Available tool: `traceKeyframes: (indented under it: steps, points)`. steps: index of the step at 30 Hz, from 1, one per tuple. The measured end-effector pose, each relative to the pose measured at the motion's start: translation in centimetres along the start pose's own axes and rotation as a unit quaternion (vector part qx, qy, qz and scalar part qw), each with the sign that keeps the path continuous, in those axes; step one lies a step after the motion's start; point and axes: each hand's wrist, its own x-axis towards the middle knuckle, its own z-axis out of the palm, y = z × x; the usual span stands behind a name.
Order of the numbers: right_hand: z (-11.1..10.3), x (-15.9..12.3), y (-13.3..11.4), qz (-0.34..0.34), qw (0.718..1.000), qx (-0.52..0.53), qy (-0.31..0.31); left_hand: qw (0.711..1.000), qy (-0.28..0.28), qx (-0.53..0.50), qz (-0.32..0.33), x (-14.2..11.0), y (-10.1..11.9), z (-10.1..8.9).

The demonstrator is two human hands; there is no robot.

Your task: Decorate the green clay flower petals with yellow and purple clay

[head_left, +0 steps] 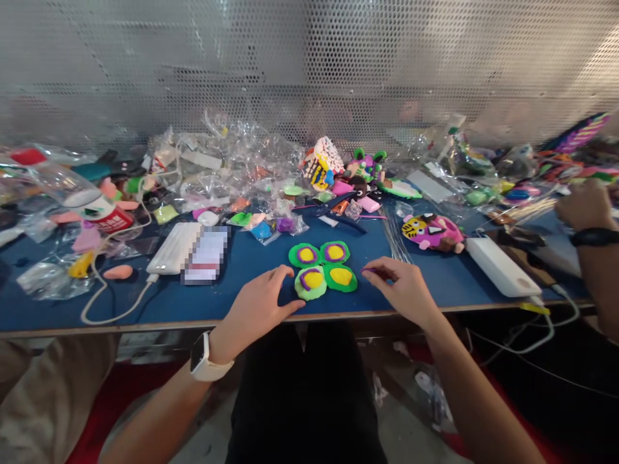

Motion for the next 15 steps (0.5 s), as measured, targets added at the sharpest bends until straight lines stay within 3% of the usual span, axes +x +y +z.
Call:
traceKeyframes:
  steps: [7,12,15]
  points:
    - [0.5,0.0,0.3,0.018,0.998,0.059,0.009,0.995,0.008,-0.097,-0.037,1.0,-0.7,-0.4]
    - [1.1,0.5,0.3,0.052,0.996,0.071,-0.019,0.997,-0.019,-0.069,0.016,3.0,-1.8,-1.0]
    - [1.3,0.7,0.4,0.039,0.997,0.062,-0.023,0.999,-0.035,-0.020,-0.003,4.5,-1.7,-1.6]
